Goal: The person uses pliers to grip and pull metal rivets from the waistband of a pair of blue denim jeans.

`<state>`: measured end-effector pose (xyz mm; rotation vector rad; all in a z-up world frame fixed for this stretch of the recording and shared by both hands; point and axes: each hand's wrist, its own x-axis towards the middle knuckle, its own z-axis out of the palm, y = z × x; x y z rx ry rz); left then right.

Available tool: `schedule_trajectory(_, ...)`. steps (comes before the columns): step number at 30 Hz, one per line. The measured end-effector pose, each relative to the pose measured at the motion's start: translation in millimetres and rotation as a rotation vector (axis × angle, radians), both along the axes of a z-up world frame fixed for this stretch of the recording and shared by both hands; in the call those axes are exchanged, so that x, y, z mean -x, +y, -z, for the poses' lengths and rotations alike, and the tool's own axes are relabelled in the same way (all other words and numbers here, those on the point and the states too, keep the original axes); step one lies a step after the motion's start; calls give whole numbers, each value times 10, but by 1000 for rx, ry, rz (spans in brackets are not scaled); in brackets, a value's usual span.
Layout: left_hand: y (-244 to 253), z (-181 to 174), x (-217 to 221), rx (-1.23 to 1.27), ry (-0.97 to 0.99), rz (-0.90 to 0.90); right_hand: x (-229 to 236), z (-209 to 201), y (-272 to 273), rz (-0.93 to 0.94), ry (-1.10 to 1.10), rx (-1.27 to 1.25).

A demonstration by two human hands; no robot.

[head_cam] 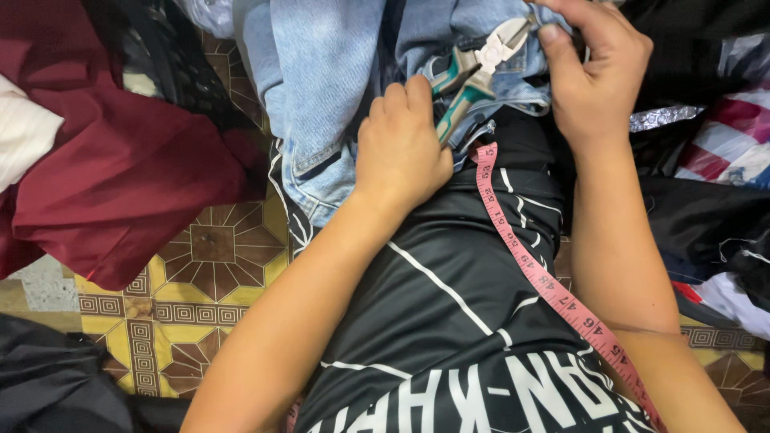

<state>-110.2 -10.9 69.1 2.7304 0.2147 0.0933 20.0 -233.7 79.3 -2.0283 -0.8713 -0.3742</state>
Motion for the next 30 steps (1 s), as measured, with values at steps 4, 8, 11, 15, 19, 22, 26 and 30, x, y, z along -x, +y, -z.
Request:
schedule_trajectory(4,19,-75,-108,124,80,-15,116,-215,98,104,-81,95)
schedule_trajectory(8,12,-113,-161,149,96,-32,501,-482,359,196,277,-78)
schedule_trajectory(11,-2,-124,-149,155,95,-37,496,-605,507,120,913,-109)
schedule_trajectory(15,16,-136,-142,216,67,-47,439,-272,890,116,1534,-702)
schedule_trajectory(19,62,-42,-183,261,9,-94,487,-47,1185,125,1443,-937)
schedule_trajectory(22,44,-13,-163,254,22,-90,428,213,1113,-28,1448,-922)
schedule_trajectory(26,47,88,-210,263,62,-95,398,135,1270,50,1499,-888)
schedule_trajectory(30,49,224,-284,241,73,-97,288,335,1411,204,1415,-910)
